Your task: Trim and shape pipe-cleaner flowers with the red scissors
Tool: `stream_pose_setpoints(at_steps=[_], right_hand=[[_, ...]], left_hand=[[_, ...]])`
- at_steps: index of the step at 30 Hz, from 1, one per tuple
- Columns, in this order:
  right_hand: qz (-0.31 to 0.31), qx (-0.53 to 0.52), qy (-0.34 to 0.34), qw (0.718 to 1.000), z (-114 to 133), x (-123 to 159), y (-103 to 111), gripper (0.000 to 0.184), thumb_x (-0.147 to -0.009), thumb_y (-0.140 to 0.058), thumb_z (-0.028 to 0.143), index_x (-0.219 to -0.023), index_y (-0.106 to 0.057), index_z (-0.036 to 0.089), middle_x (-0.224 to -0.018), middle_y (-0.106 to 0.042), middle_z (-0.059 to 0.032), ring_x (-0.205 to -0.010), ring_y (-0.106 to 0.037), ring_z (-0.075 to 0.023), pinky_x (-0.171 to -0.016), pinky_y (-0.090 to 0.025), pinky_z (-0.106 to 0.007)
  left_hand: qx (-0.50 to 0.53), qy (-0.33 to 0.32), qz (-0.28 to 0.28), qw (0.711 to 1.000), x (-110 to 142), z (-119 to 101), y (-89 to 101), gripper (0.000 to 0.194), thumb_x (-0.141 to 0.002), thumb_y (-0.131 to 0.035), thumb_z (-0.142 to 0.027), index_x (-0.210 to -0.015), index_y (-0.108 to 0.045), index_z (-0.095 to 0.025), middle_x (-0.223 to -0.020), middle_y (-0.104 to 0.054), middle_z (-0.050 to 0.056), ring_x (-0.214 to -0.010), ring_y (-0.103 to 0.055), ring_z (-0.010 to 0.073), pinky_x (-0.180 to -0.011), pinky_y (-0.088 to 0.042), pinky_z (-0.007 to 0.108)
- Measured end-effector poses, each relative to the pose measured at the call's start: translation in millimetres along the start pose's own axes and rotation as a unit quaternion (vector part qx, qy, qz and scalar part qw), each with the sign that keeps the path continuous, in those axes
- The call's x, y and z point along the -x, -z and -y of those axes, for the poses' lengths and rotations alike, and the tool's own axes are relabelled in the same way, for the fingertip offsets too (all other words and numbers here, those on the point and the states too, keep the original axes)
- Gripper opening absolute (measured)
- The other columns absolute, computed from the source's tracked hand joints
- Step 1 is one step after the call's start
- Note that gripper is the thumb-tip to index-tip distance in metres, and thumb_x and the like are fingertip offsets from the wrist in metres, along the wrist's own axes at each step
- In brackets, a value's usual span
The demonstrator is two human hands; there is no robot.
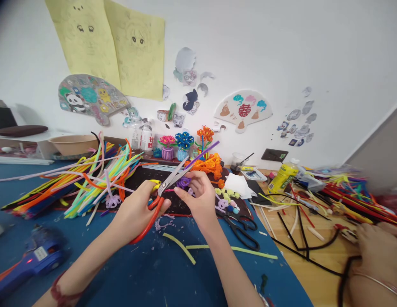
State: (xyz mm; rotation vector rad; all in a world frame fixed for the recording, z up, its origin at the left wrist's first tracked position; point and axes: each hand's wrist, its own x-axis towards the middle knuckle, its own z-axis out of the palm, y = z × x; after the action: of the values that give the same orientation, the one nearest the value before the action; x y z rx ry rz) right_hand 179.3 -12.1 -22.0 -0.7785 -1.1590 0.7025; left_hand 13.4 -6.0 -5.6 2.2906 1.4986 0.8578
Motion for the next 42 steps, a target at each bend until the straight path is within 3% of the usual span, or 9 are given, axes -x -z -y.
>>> stream_pose_setpoints(at_steps=[6,28,42], right_hand=[[-0.002,0.007,0.009,1.000,-1.3,0.4,-1.0,0.037,-0.063,-0.081,0.023,-0.089,-0.055,0.023,-0.085,-0.063,0.0002,-0.083,-0.063,-0.0163,-0.077,-0.052,-0.030],[-0.018,-0.031,0.014,0.999,2.0,1.6,-1.6,0.035,-0.065,-0.080,0.017,-0.089,-0.056,0.023,-0.086,-0.063,0.0018,-0.082,-0.063,-0.0131,-0.078,-0.051,-0.027],[-0.018,-0.020,0.022,0.999,0.4,0.2,-0.7,0.035,-0.064,-0.080,0.017,-0.087,-0.055,0.023,-0.084,-0.060,0.0026,-0.079,-0.061,-0.0121,-0.075,-0.050,-0.026]], left_hand=[[0.023,0.029,0.040,0.999,2.1,-8.2,4.3,0.033,-0.079,-0.051,-0.054,-0.073,-0.044,-0.023,-0.071,-0.059,-0.001,-0.062,-0.053,0.0170,-0.055,-0.030,0.026],[0.034,0.017,0.057,0.998,3.2,-10.9,6.5,0.027,-0.079,-0.053,-0.046,-0.071,-0.045,-0.022,-0.064,-0.058,-0.004,-0.059,-0.052,0.0146,-0.055,-0.027,0.024],[0.010,0.010,0.054,0.998,2.3,-9.2,6.1,0.033,-0.079,-0.051,-0.053,-0.068,-0.046,-0.023,-0.056,-0.054,-0.004,-0.052,-0.048,0.0143,-0.053,-0.025,0.023]])
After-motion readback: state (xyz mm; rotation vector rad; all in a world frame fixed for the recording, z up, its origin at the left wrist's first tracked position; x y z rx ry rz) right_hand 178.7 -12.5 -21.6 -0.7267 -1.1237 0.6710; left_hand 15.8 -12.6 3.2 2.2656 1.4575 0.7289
